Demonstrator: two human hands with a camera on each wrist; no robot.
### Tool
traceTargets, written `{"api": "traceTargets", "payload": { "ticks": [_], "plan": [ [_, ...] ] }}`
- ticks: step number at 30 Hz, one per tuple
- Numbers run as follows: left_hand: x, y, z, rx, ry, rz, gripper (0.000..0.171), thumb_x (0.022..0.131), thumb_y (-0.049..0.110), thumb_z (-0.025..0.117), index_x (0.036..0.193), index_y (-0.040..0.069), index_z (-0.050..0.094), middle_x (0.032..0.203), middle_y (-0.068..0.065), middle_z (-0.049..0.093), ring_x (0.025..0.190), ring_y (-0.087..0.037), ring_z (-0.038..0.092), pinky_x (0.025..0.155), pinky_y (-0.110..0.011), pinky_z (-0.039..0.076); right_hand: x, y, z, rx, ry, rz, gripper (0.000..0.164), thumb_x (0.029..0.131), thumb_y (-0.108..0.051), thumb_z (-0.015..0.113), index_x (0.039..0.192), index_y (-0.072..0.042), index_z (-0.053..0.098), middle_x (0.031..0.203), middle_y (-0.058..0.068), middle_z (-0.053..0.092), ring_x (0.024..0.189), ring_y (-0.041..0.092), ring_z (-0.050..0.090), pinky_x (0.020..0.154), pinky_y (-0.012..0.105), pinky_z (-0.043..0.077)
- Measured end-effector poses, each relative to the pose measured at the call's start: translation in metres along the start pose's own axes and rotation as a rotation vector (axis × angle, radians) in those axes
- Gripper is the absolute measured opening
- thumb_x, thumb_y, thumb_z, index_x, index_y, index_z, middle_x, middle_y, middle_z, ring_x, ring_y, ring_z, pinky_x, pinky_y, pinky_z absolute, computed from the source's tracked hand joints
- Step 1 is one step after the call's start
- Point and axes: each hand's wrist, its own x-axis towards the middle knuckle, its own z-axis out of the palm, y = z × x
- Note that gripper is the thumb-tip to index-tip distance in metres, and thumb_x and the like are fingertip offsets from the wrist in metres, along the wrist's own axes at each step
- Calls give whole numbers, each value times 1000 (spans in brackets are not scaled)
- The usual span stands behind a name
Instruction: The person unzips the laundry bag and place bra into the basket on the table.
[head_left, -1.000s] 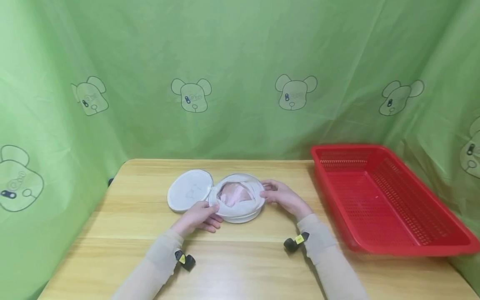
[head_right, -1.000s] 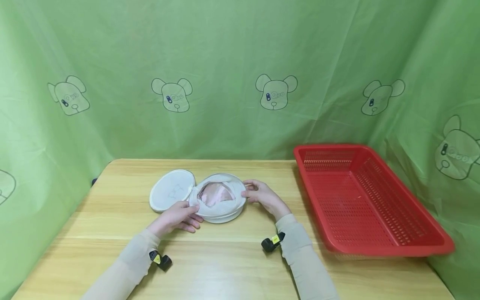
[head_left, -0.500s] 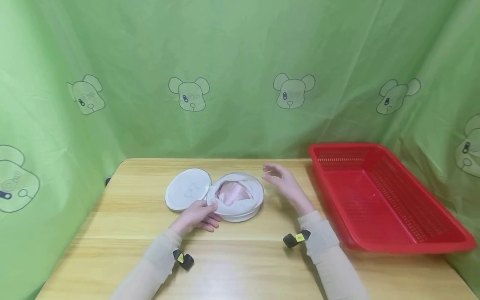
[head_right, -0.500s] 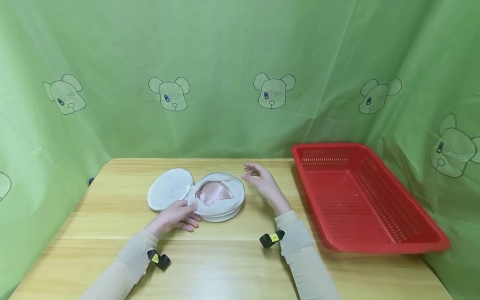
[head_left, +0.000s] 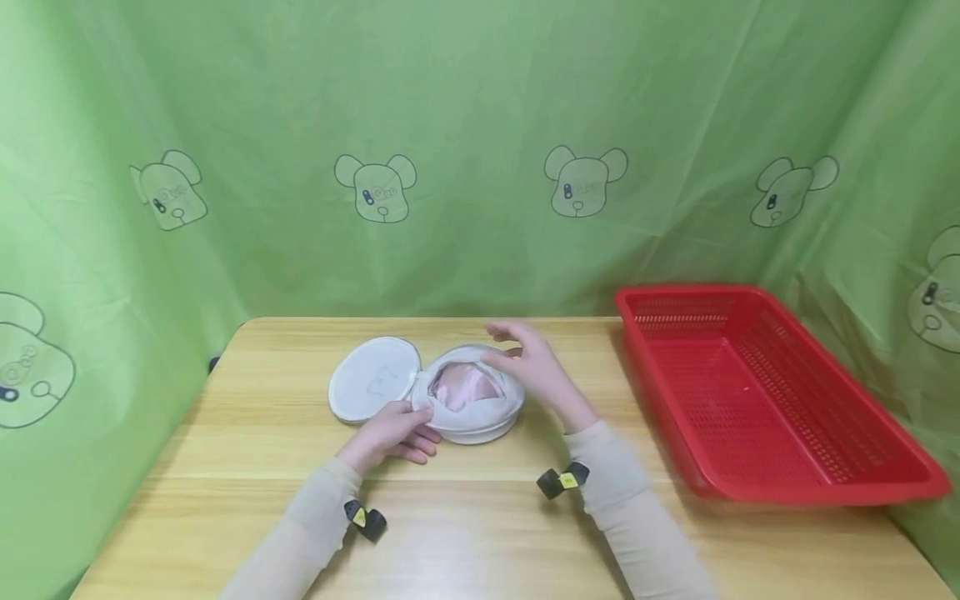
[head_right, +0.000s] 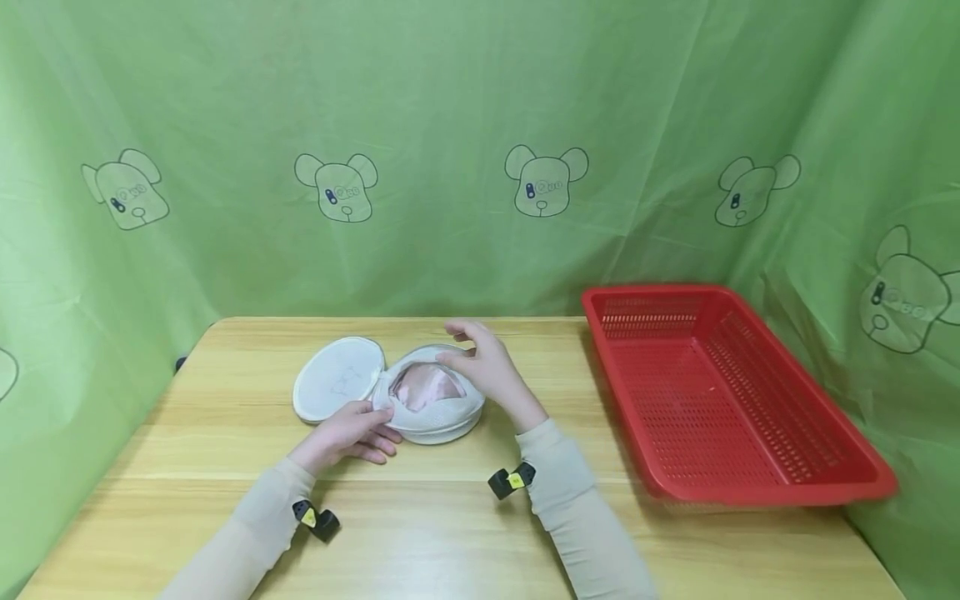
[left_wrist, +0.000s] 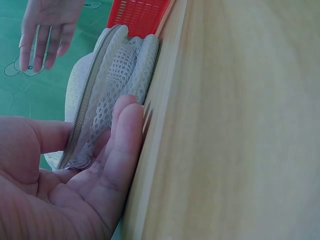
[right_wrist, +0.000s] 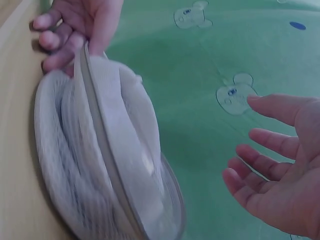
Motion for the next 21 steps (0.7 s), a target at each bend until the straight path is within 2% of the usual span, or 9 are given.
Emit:
{"api": "traceTargets", "payload": {
  "ticks": [5, 12, 16, 21],
  "plan": [
    [-1, 0, 0, -7, -6, 3, 41, 101, 28, 48, 114, -10, 54, 93, -19, 73, 65, -13, 68, 62, -30, 61, 4, -1, 18, -17, -51, -8, 53, 87, -11, 71, 135, 1, 51, 134, 21, 57, 124, 35, 52, 103, 48, 48],
    [-1, -2, 1, -7, -19, 13, 41, 101, 28, 48, 116, -10, 53, 97, -22, 72, 68, -14, 69, 64, -31, 61, 4, 22, 37, -77, -129, 26, 52, 88, -13, 70, 135, -3, 52, 135, 21, 57, 125, 35, 54, 105, 47, 47],
    [0, -2, 0, -8, -14, 15, 41, 101, 29, 48, 115, -10, 53, 96, -21, 72, 67, -14, 69, 63, -31, 61, 5, 30, 43, -157, -115, 48, 48, 84, -13, 72, 129, -2, 58, 131, 19, 61, 122, 35, 57, 107, 47, 45],
    [0, -1, -1, -9, -18, 8, 40, 101, 28, 48, 114, -10, 54, 92, -17, 73, 67, -14, 69, 63, -31, 61, 6, 36, 51, -258, -109, 44, 50, 79, -12, 76, 125, -2, 60, 130, 18, 62, 126, 35, 53, 114, 48, 36]
  ]
}}
